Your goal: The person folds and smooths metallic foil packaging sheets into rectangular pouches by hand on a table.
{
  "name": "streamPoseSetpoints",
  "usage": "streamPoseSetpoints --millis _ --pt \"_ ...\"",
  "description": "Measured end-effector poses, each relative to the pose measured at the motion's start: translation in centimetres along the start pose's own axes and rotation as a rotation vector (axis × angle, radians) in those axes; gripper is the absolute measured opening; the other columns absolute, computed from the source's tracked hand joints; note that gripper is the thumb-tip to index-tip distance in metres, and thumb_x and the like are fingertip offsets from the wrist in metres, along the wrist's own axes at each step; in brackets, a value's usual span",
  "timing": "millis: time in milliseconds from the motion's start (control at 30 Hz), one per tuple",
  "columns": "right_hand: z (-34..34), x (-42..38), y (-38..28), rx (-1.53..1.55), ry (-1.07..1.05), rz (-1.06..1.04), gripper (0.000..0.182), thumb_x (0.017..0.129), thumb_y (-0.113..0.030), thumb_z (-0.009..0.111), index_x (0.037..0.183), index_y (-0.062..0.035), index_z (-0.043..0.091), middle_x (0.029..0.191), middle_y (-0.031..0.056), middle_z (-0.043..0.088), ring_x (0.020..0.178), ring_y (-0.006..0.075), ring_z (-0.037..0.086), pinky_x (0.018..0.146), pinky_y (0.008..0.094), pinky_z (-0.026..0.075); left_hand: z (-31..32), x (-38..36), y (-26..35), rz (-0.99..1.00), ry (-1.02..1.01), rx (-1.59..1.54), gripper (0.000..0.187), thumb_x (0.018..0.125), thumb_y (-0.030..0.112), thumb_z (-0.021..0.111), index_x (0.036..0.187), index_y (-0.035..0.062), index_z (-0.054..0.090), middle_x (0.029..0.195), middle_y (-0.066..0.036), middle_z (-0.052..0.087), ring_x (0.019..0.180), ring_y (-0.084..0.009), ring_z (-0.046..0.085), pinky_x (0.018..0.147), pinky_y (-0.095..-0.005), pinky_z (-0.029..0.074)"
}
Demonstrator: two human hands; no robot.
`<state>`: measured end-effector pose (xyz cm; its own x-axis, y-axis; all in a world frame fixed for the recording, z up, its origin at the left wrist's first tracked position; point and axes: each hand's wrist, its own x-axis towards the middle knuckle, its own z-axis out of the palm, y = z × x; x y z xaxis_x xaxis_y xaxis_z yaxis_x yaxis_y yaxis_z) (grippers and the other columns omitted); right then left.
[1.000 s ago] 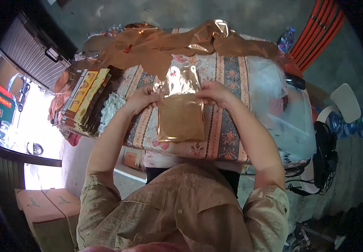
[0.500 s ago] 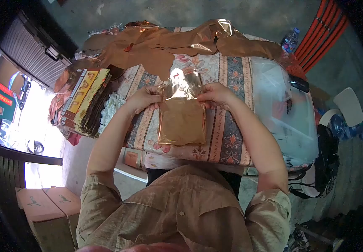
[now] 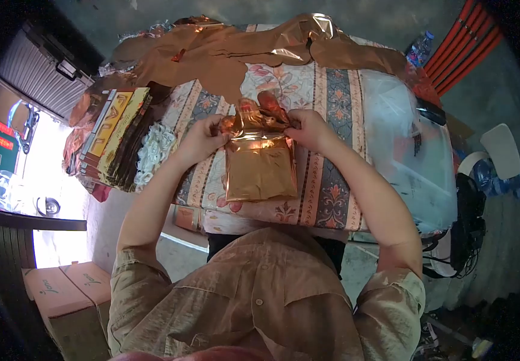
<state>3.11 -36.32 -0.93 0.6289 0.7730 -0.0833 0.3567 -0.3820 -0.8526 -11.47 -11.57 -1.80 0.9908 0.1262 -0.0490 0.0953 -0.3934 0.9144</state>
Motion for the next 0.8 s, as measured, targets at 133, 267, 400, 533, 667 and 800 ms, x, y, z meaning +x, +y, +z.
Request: streamPoseSetpoints --millis 133,267,400,533,667,800 --pt "0.2 -0.7 0.0 -0.296 0.056 -0.19 0.03 0.076 -0.002 0.066 0.105 0.0044 0.063 0.096 0.017 0.065 0.088 0.0264 0.065 0.077 0.0332 0.049 0.7 -0.8 0.6 0.305 0.129 0.276 0.019 0.082 0.006 0.065 0.099 -0.0005 0.062 0.071 -0.009 0.061 0.061 -0.0149 0.059 0.06 -0.0323 0.047" --pt "0.5 -0.9 0.1 -0.206 0.093 -0.187 0.026 0.078 -0.002 0.066 0.102 0.0048 0.063 0.093 0.0139 0.066 0.084 0.0231 0.064 0.075 0.0309 0.049 0.6 -0.6 0.5 0.205 0.122 0.304 0.021 0.08 0.008 0.066 0.099 -0.0004 0.063 0.074 -0.011 0.062 0.064 -0.0168 0.059 0.063 -0.032 0.048" --pt "-0.5 0.3 0.0 -0.01 -0.016 -0.085 0.02 0.08 -0.004 0.066 0.098 0.0041 0.063 0.082 0.0084 0.066 0.074 0.0174 0.064 0.066 0.0283 0.05 -0.7 0.8 -0.8 0.043 -0.042 0.113 0.02 0.086 0.01 0.065 0.103 -0.0006 0.062 0.076 -0.002 0.063 0.068 -0.007 0.056 0.06 -0.0244 0.046" --pt "-0.8 1.4 1.2 0.178 -0.125 0.121 0.015 0.081 -0.005 0.066 0.094 0.0023 0.063 0.073 0.0042 0.063 0.059 0.011 0.059 0.051 0.0248 0.046 -1.4 0.9 1.0 -0.157 -0.176 -0.212 0.018 0.087 0.011 0.064 0.103 0.0017 0.063 0.076 0.0 0.063 0.065 -0.0024 0.056 0.055 -0.0183 0.045" --pt "-1.0 1.4 0.9 0.286 -0.192 0.19 0.008 0.085 -0.005 0.062 0.093 -0.0019 0.062 0.073 0.002 0.062 0.058 0.0074 0.057 0.049 0.0219 0.043 -1.7 1.5 0.0 -0.162 -0.214 -0.18 0.02 0.085 0.008 0.064 0.105 0.0018 0.063 0.076 0.001 0.062 0.062 -0.0022 0.057 0.052 -0.0163 0.045" --pt "-1.3 1.5 1.1 0.337 -0.238 0.172 0.013 0.086 -0.007 0.063 0.098 -0.0018 0.062 0.075 0.0021 0.063 0.06 0.0072 0.057 0.05 0.0212 0.043 -1.3 1.5 0.3 -0.161 -0.172 -0.148 0.025 0.083 0.004 0.063 0.108 -0.0004 0.061 0.077 0.0 0.062 0.061 -0.0033 0.057 0.051 -0.0172 0.046"
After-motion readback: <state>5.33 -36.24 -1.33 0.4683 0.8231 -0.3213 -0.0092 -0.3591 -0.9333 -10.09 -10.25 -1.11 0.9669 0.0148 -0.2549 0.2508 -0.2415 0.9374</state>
